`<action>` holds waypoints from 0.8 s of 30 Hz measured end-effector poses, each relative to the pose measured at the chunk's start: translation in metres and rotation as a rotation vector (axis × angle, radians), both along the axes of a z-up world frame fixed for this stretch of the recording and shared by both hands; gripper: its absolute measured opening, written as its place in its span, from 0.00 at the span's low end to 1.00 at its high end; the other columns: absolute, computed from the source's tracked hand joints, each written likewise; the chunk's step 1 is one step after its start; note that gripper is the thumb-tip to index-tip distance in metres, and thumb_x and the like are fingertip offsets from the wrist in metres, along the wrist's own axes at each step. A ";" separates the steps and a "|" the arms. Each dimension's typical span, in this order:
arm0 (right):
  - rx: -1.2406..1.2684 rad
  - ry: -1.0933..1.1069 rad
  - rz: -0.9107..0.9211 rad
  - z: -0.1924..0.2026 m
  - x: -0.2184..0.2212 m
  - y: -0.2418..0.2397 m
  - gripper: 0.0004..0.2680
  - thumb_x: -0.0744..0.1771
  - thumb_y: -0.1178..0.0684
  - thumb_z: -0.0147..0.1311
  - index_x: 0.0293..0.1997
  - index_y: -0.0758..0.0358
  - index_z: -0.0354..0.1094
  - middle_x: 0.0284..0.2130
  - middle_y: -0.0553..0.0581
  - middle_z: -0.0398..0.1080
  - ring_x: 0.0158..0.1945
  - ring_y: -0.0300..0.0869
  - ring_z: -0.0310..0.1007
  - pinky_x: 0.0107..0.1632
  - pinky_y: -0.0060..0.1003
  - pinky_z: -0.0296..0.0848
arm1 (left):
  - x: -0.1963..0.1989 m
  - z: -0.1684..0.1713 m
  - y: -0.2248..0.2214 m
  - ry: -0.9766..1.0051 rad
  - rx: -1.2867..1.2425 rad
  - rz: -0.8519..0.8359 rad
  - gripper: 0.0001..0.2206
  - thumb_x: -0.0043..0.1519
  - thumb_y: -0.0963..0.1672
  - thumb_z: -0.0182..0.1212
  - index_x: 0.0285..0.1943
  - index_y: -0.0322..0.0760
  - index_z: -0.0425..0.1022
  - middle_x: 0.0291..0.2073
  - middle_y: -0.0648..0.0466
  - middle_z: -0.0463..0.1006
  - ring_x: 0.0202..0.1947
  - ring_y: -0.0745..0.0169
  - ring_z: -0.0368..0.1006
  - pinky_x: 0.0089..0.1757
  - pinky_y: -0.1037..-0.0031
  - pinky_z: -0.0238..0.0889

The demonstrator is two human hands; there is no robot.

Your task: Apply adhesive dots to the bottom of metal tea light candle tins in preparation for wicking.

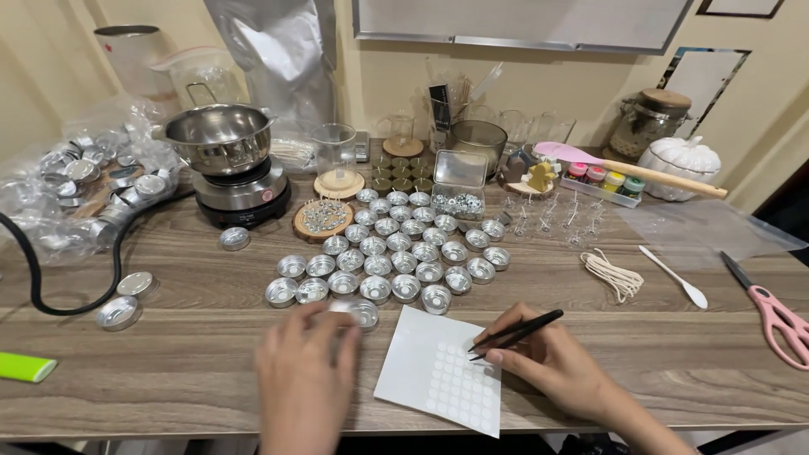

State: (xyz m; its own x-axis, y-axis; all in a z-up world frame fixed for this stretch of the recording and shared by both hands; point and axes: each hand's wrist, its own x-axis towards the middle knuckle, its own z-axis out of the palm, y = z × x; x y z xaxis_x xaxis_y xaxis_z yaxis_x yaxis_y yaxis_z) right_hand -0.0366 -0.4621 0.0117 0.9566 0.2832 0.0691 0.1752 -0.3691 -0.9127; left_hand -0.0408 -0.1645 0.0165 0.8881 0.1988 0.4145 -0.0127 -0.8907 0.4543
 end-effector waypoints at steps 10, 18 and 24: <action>0.244 0.076 0.083 -0.012 0.000 -0.015 0.09 0.66 0.58 0.58 0.48 0.70 0.67 0.42 0.59 0.77 0.47 0.39 0.77 0.52 0.36 0.78 | 0.003 -0.008 -0.081 0.114 -0.202 -0.606 0.06 0.60 0.43 0.65 0.41 0.38 0.83 0.42 0.50 0.82 0.48 0.49 0.74 0.50 0.59 0.66; 0.099 -0.003 0.062 -0.005 -0.012 -0.017 0.09 0.65 0.58 0.60 0.46 0.69 0.69 0.44 0.58 0.80 0.47 0.39 0.79 0.51 0.37 0.79 | -0.009 -0.004 -0.074 0.184 -0.295 -0.556 0.18 0.63 0.44 0.59 0.62 0.35 0.73 0.47 0.46 0.82 0.53 0.50 0.77 0.52 0.59 0.69; -0.104 -0.298 0.197 -0.007 -0.015 -0.010 0.07 0.65 0.58 0.64 0.43 0.67 0.73 0.43 0.57 0.82 0.50 0.45 0.79 0.53 0.38 0.79 | -0.015 0.003 -0.072 0.293 -0.291 -0.609 0.39 0.49 0.49 0.75 0.69 0.33 0.62 0.60 0.40 0.73 0.64 0.43 0.66 0.58 0.58 0.57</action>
